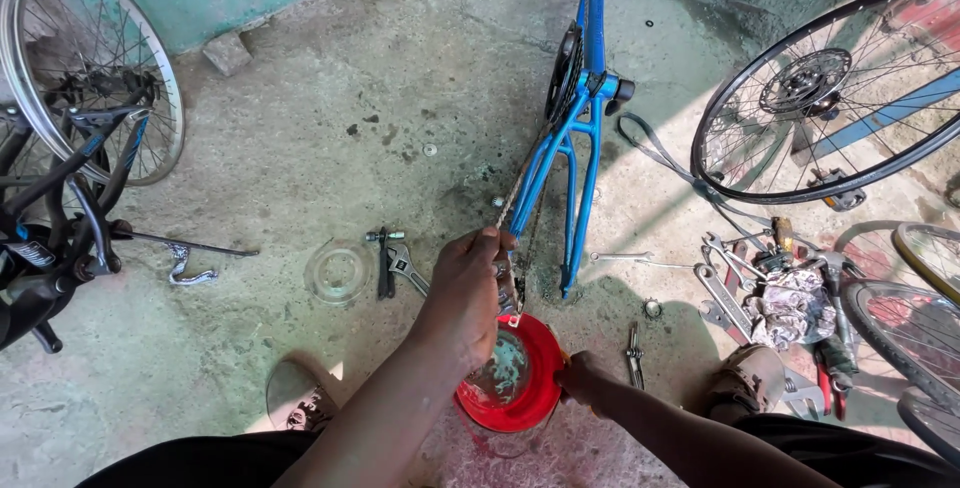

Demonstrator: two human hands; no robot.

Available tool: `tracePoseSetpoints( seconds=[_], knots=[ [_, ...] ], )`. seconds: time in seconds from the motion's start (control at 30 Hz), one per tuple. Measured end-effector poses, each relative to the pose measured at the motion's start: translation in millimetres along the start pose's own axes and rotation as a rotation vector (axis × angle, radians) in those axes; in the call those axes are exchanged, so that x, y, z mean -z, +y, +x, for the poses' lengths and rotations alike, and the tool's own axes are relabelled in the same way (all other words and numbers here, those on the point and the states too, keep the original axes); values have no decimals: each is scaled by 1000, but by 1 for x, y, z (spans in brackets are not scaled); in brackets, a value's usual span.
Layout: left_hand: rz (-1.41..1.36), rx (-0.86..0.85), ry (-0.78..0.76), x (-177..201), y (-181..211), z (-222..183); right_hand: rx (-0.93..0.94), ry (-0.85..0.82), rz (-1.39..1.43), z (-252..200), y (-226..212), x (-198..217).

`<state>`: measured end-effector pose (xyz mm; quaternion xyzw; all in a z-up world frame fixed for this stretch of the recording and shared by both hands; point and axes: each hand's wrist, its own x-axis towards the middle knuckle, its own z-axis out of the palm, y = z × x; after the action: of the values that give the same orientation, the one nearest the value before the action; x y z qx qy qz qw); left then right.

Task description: Cleaning a bicycle chain with a toothbrush and degreaser while rotating the crank.

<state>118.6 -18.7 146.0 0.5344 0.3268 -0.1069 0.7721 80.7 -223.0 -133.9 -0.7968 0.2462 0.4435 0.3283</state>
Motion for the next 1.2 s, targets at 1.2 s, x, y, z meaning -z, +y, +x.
tracePoseSetpoints(
  seconds=[1.2],
  knots=[
    [431,104,-131,82,-211,85,239,85,-820,32,0,105]
  ],
)
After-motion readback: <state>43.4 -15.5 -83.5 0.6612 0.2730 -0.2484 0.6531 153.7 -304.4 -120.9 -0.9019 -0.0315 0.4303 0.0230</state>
